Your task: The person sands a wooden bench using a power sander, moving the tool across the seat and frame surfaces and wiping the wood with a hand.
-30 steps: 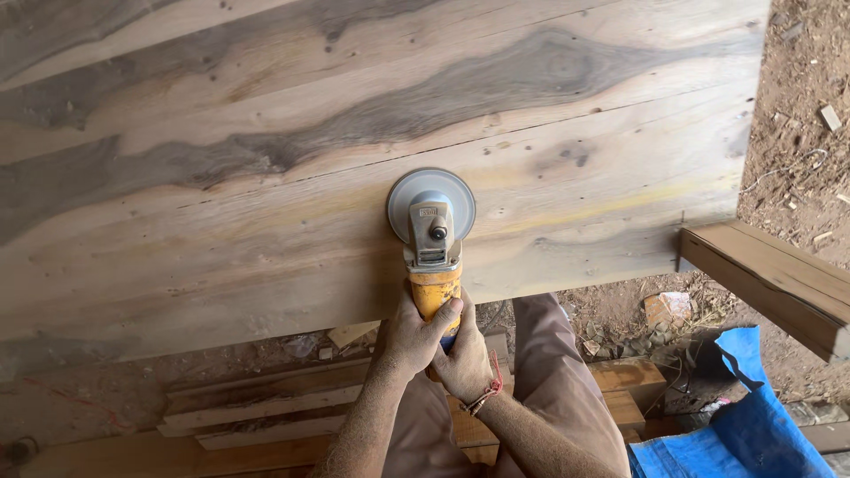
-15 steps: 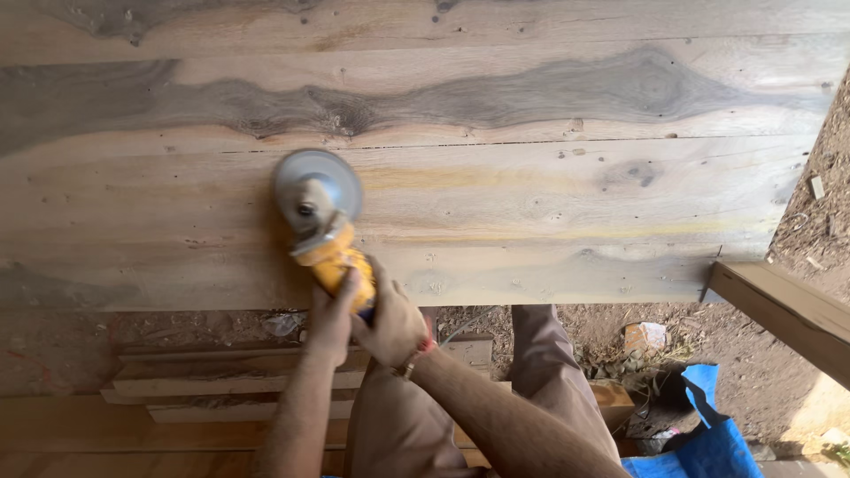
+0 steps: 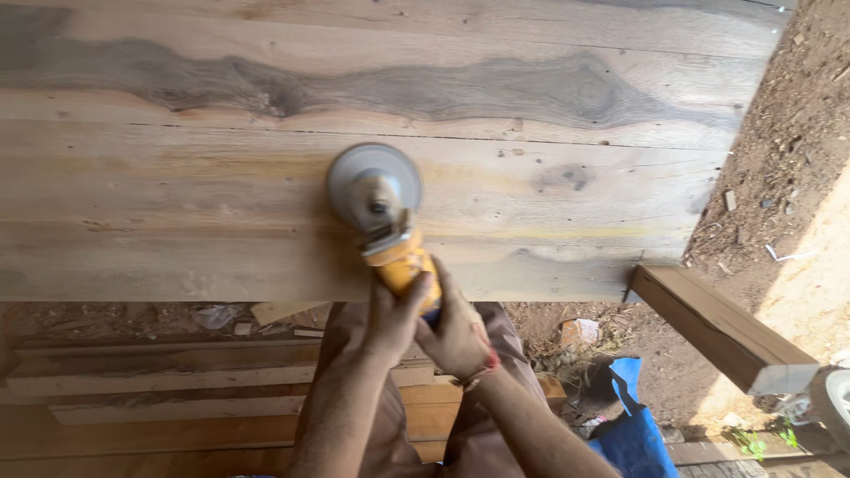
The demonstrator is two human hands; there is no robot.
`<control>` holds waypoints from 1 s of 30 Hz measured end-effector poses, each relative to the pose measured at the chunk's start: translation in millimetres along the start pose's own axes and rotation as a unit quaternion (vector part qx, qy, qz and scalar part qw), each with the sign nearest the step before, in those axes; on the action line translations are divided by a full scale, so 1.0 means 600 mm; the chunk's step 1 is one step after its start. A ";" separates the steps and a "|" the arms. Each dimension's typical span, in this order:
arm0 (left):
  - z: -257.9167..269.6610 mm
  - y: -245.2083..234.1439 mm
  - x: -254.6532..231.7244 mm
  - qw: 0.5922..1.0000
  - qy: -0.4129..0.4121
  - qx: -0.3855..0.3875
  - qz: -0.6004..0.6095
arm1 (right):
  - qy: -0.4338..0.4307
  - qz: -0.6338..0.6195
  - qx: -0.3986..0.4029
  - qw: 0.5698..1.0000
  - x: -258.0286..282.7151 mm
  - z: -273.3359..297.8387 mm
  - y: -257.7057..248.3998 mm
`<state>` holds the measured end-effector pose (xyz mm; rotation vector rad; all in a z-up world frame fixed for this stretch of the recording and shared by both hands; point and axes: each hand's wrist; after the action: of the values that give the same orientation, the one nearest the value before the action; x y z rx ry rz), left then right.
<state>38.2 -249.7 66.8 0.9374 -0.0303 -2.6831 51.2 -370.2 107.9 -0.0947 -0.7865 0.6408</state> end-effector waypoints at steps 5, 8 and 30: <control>0.012 0.174 0.028 0.996 0.000 0.075 -0.041 | 0.106 0.016 -0.085 0.991 -0.160 0.047 -0.095; 0.020 0.246 0.033 0.982 -0.009 0.092 -0.162 | 0.111 0.019 -0.141 0.984 -0.235 0.080 -0.138; -0.156 0.018 -0.042 0.439 0.287 0.187 -0.831 | 0.052 -0.398 -0.343 0.849 -0.232 0.069 -0.131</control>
<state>117.2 -245.6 9.4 3.4161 1.0297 -3.3477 -11.3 -519.0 74.0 -0.4274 -0.8323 -0.4576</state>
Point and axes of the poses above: each hand's wrist, its own z-axis away from the middle knuckle, its own y-axis out of the palm, x = y × z, and after that the axes turned 2 degrees about -x, right-handed
